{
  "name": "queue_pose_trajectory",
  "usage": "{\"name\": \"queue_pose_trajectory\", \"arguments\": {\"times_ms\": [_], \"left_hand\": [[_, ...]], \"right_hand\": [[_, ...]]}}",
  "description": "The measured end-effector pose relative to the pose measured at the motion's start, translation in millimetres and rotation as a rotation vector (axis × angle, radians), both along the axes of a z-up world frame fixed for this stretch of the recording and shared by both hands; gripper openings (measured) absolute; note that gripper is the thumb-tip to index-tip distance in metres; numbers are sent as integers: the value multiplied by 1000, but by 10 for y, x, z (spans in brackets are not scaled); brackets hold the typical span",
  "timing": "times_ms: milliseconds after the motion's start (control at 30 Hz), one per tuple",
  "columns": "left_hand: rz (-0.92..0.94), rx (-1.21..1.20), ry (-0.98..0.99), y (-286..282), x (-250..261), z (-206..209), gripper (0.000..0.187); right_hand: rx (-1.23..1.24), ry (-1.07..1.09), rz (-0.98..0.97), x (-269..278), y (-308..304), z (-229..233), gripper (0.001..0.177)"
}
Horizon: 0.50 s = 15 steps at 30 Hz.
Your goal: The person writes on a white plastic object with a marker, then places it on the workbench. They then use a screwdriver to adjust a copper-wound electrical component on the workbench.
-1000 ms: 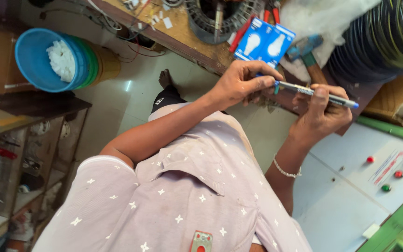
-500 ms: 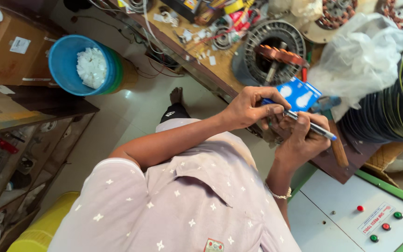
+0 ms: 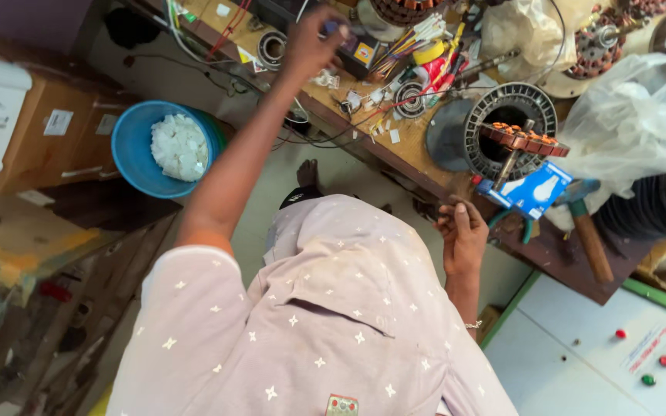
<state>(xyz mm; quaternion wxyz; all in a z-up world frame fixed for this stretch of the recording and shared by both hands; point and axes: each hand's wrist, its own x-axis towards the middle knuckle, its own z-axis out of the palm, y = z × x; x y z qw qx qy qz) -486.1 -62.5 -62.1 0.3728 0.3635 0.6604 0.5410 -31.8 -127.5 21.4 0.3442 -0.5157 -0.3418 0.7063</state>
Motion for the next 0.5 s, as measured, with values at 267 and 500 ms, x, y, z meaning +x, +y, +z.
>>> {"name": "queue_pose_trajectory", "arguments": {"times_ms": [267,500], "left_hand": [[222,514,623,-69,181,988,26],[-351,617,63,-748,921,2791,15]], "right_hand": [[394,-247,-262,223,-325,854,14],[697,-286,-917,1089,-434,1779,13]]}}
